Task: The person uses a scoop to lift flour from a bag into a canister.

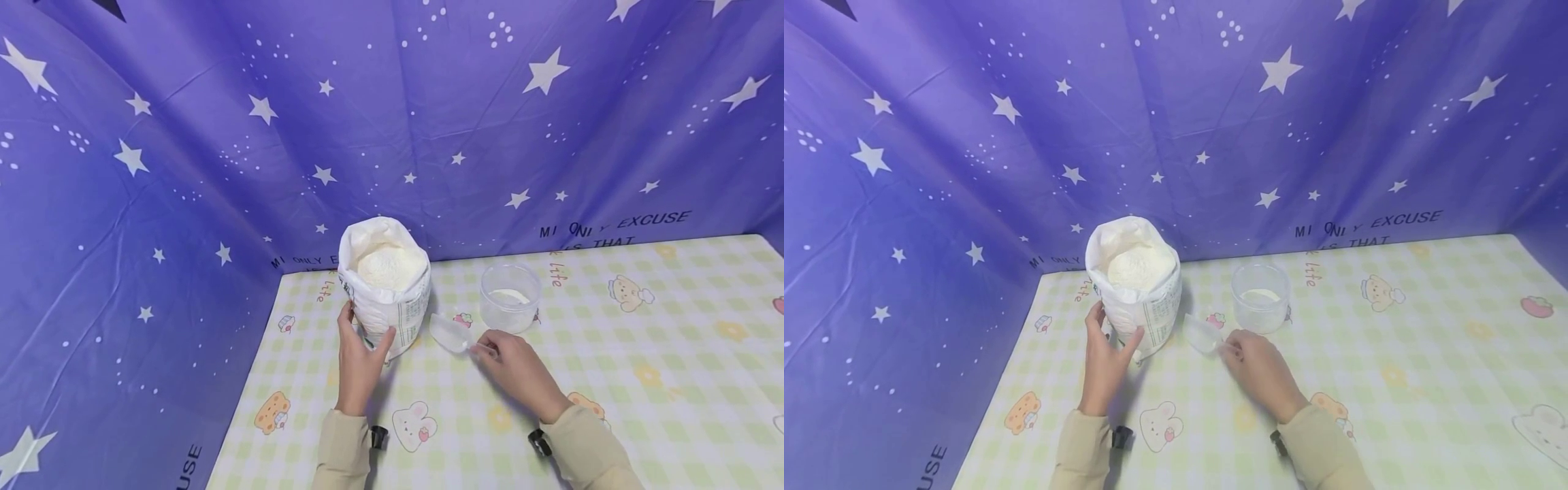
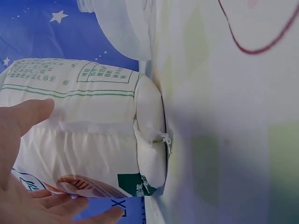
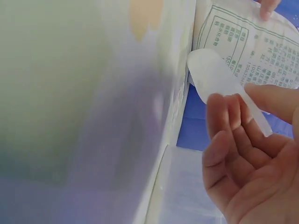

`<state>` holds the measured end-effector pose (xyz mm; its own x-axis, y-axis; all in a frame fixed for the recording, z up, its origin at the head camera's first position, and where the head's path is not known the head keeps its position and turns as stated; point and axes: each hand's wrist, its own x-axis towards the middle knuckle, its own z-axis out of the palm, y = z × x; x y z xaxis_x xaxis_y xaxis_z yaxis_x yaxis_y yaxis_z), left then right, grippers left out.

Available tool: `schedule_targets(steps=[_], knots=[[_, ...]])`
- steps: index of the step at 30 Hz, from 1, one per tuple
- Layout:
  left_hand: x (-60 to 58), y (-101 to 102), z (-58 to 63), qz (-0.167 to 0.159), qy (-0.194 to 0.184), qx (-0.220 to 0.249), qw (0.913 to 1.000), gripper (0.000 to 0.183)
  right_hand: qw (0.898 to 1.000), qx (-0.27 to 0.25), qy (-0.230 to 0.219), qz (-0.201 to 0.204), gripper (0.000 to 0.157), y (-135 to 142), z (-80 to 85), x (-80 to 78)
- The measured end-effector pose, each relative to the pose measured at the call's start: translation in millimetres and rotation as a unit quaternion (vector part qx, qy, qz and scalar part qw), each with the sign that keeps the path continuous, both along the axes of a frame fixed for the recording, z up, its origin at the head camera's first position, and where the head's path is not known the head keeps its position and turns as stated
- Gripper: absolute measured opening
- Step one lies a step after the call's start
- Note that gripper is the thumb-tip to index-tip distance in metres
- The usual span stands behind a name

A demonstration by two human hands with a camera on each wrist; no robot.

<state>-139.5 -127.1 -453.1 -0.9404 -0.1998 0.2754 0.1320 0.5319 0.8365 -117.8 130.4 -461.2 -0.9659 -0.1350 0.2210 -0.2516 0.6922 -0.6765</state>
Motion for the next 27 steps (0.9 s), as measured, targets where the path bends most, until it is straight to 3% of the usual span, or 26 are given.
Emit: schedule_targets(steps=[6, 14, 17, 21, 27], knots=[[-0.9, 1.3, 0.5, 0.007, -0.003, 0.014, 0.9999, 0.088, 0.997, -0.072, -0.02, -0.014, 0.008, 2.4, 0.8, -1.6], [-2.4, 1.0, -1.3, 0.01, -0.007, 0.018, 0.9998, 0.091, 0.988, -0.149, -0.032, -0.03, 0.014, 3.3, -2.9, -4.0], [-3.8, 1.1, -1.6, 0.004, 0.008, 0.023, 0.9997, 0.093, 0.976, -0.209, -0.047, -0.036, 0.015, 3.6, -4.7, -5.4], [-7.2, 1.8, -1.5, 0.003, 0.037, 0.025, 0.999, 0.094, 0.952, -0.294, -0.07, -0.048, 0.019, 4.9, -4.8, -7.6], [-11.9, 3.1, -3.3, 0.017, 0.058, 0.025, 0.9979, 0.093, 0.926, -0.364, -0.071, -0.069, 0.027, 8.4, 1.0, -9.0]])
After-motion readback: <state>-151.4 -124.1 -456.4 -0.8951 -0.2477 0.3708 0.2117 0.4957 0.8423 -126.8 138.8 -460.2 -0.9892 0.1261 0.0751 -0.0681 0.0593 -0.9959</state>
